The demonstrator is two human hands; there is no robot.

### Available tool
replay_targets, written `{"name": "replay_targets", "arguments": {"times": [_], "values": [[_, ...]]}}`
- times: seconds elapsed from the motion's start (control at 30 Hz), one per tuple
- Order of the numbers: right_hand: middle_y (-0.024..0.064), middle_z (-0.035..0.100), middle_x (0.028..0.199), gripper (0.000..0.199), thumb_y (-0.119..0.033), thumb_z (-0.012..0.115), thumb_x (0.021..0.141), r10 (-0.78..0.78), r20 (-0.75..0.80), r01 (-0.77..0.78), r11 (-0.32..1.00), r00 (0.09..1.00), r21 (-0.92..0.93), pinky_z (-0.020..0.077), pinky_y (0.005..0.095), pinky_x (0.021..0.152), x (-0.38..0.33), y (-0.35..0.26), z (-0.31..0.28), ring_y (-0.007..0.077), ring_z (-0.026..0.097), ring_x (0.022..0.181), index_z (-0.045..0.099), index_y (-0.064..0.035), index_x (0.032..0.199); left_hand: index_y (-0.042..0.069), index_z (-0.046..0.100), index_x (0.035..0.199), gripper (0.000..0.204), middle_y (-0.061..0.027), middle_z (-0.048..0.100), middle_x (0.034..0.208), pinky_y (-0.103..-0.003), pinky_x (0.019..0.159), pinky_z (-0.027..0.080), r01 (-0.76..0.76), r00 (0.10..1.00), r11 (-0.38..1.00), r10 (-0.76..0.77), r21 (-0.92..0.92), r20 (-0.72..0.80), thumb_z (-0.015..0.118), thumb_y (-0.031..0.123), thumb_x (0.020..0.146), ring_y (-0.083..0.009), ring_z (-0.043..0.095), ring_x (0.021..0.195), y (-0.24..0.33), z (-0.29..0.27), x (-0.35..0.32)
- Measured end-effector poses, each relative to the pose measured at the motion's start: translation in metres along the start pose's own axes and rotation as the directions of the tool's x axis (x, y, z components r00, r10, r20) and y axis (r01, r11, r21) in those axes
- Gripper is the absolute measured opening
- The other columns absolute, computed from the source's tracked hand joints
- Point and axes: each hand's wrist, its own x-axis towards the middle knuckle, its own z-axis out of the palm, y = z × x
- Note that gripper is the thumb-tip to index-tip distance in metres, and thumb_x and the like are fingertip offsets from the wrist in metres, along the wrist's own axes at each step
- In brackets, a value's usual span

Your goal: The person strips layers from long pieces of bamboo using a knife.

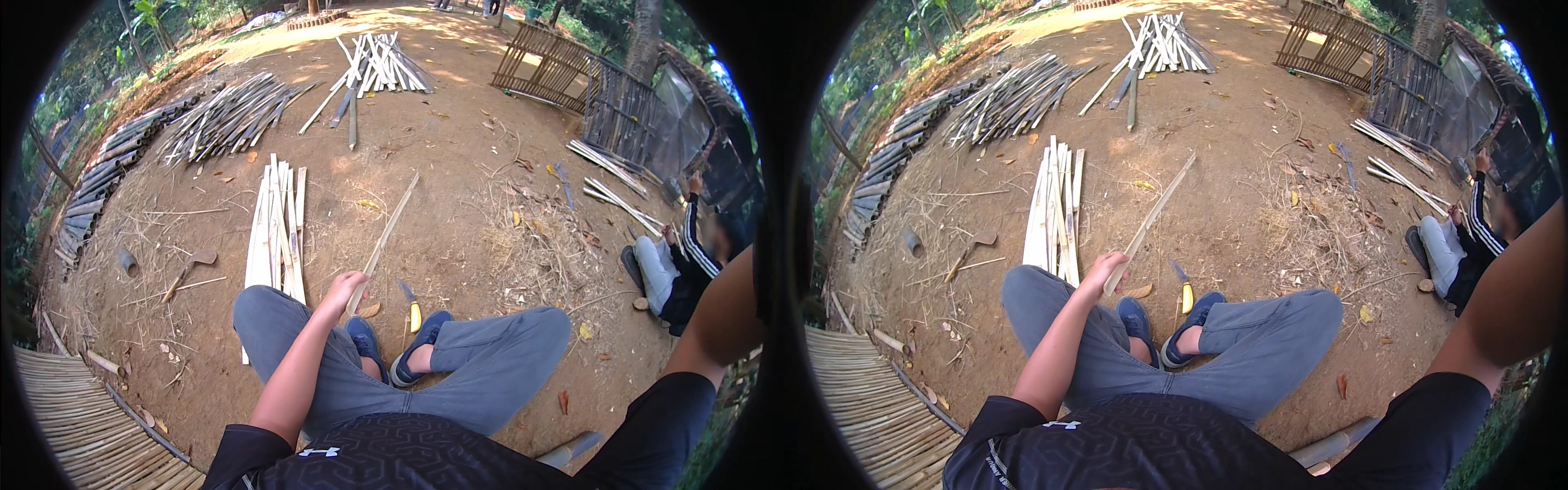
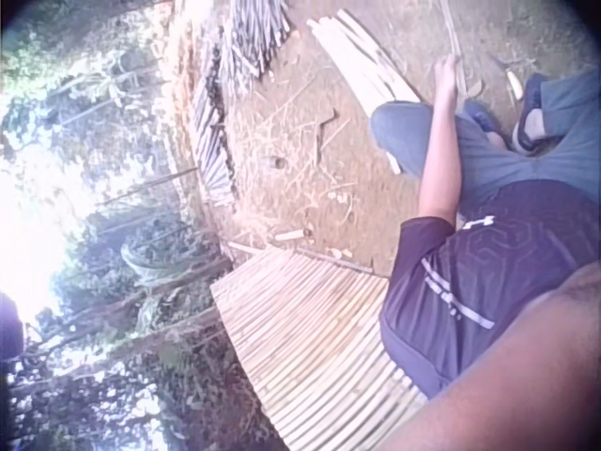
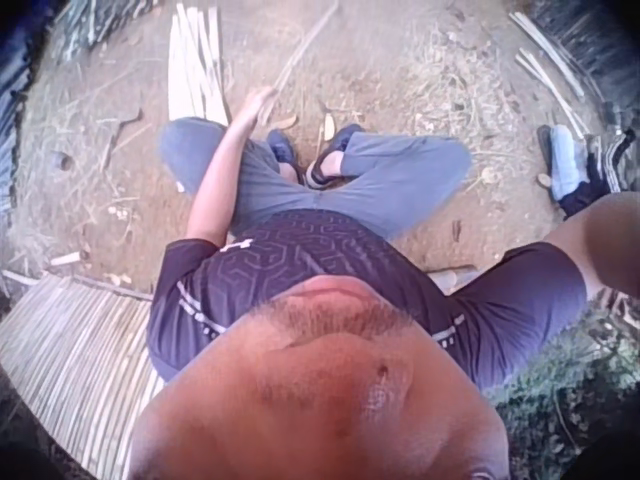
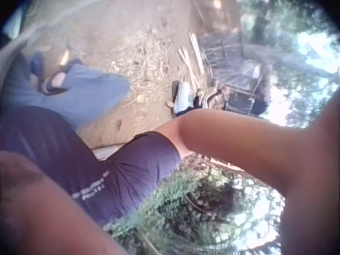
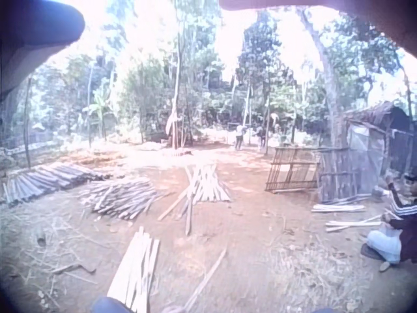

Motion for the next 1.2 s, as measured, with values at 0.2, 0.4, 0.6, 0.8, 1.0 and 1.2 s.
{"name": "replay_targets", "arguments": {"times": [0.2,0.4,0.6,0.8,1.0,1.2], "values": [[0.0244,0.041,0.146,0.051,-0.021,0.046,0.102,-0.197,0.111,0.222,0.928,0.974,-0.298,0.0449,0.0422,0.104,0.041,-0.043,-0.038,0.0318,0.052,0.128,0.032,0.0013,0.146,0.0,0.059,0.108,0.034,-0.0043,0.058,0.068,-0.027,0.038,0.043,-0.016,1.0,1.0,0.016,-0.005,-0.009,0.053,0.03,0.093,-0.0128,0.052,0.042,0.001,0.003,-0.005],[0.0245,0.04,0.147,0.052,-0.019,0.046,0.102,-0.277,0.202,0.339,0.839,0.939,-0.426,0.0458,0.0413,0.103,0.052,-0.067,-0.055,0.0317,0.052,0.128,0.03,0.0011,0.147,0.0,0.06,0.111,0.036,-0.0039,0.058,0.069,-0.026,0.038,0.044,-0.003,1.0,1.0,0.003,0.006,-0.006,0.053,0.029,0.093,-0.0122,0.052,0.042,-0.003,0.0,-0.002],[0.0247,0.039,0.148,0.053,-0.018,0.047,0.102,-0.323,0.257,0.411,0.766,0.911,-0.494,0.0466,0.0404,0.103,0.058,-0.082,-0.069,0.0316,0.052,0.128,0.029,0.001,0.148,0.0,0.06,0.112,0.036,-0.0041,0.058,0.068,-0.026,0.037,0.044,-0.01,1.0,1.0,0.01,0.018,0.009,0.053,0.03,0.093,-0.0124,0.052,0.042,0.0,0.0,-0.003],[0.0248,0.037,0.149,0.055,-0.017,0.047,0.102,-0.352,0.304,0.464,0.704,0.885,-0.537,0.0475,0.0394,0.102,0.06,-0.096,-0.081,0.0315,0.052,0.128,0.027,0.0009,0.149,-0.001,0.059,0.112,0.036,-0.0048,0.058,0.069,-0.026,0.037,0.043,0.024,0.999,0.999,-0.023,0.021,-0.027,0.053,0.03,0.093,-0.013,0.052,0.042,0.003,0.003,-0.006],[0.025,0.036,0.15,0.056,-0.016,0.048,0.102,-0.382,0.323,0.501,0.647,0.866,-0.575,0.0484,0.0385,0.102,0.064,-0.11,-0.097,0.0314,0.052,0.128,0.025,0.0007,0.15,-0.001,0.059,0.112,0.037,-0.0046,0.058,0.069,-0.027,0.037,0.043,0.016,1.0,1.0,-0.015,0.027,-0.022,0.052,0.03,0.093,-0.013,0.052,0.042,0.0,0.002,-0.002],[0.0252,0.035,0.15,0.058,-0.015,0.048,0.102,-0.396,0.352,0.53,0.6,0.848,-0.6,0.0492,0.0376,0.101,0.067,-0.121,-0.109,0.0313,0.052,0.128,0.023,0.0006,0.151,-0.002,0.058,0.109,0.036,-0.0041,0.058,0.068,-0.027,0.037,0.042,0.009,1.0,1.0,-0.009,0.014,-0.015,0.053,0.03,0.092,-0.0127,0.051,0.042,0.0,0.002,-0.003]]}}
